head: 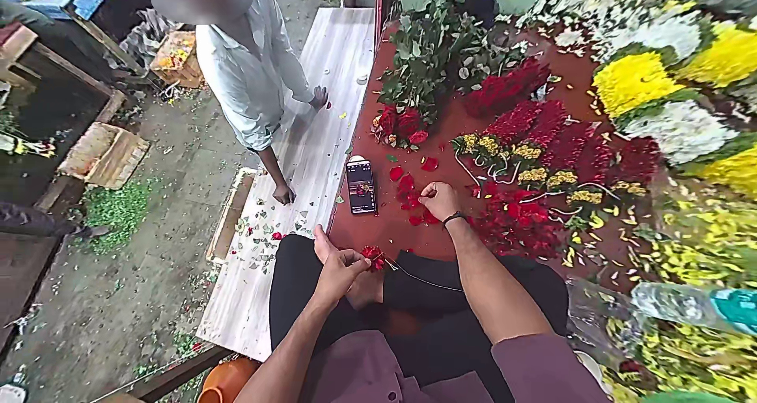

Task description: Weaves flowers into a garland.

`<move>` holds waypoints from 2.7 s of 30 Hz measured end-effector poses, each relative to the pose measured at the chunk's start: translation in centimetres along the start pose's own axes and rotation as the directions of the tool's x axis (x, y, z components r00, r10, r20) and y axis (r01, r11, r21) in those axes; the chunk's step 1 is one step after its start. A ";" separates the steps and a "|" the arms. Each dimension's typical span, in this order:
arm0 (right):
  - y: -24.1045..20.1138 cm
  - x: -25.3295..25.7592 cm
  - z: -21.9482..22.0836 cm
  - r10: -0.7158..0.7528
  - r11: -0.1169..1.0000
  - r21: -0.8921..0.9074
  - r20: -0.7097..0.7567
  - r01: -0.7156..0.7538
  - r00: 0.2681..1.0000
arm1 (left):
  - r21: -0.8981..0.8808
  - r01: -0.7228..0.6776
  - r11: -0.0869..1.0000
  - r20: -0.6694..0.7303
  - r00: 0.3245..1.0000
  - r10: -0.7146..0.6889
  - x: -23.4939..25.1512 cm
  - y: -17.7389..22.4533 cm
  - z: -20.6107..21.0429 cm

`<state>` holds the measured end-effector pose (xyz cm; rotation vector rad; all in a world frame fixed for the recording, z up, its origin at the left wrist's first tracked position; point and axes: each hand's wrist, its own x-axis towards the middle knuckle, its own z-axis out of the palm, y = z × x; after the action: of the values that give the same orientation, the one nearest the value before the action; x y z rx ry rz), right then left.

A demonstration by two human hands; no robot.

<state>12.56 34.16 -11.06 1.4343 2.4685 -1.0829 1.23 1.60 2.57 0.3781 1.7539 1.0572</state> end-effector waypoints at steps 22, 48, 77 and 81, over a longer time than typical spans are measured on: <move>-9.3 -17.7 -5.4 -0.433 0.783 0.571 0.215 0.247 0.875 | -0.418 -0.019 0.908 0.051 0.998 0.044 0.0 3.8 3.2; -11.3 -20.1 -1.7 -0.092 0.354 0.935 0.069 -0.032 0.993 | -0.249 -0.054 0.967 -0.048 0.998 0.044 0.5 4.2 1.8; -7.9 -17.5 -0.4 -0.323 0.784 0.596 0.153 0.173 0.934 | 0.258 -0.010 0.966 -0.091 0.995 0.035 1.5 4.6 -1.1; -8.0 -17.6 -1.6 -0.339 0.780 0.587 0.109 0.215 0.934 | 0.245 0.015 0.970 -0.098 0.995 0.010 1.3 4.5 -1.4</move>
<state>16.42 19.91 1.53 0.9728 2.3509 -2.0582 -1.55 4.33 5.53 0.4834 1.9805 0.8710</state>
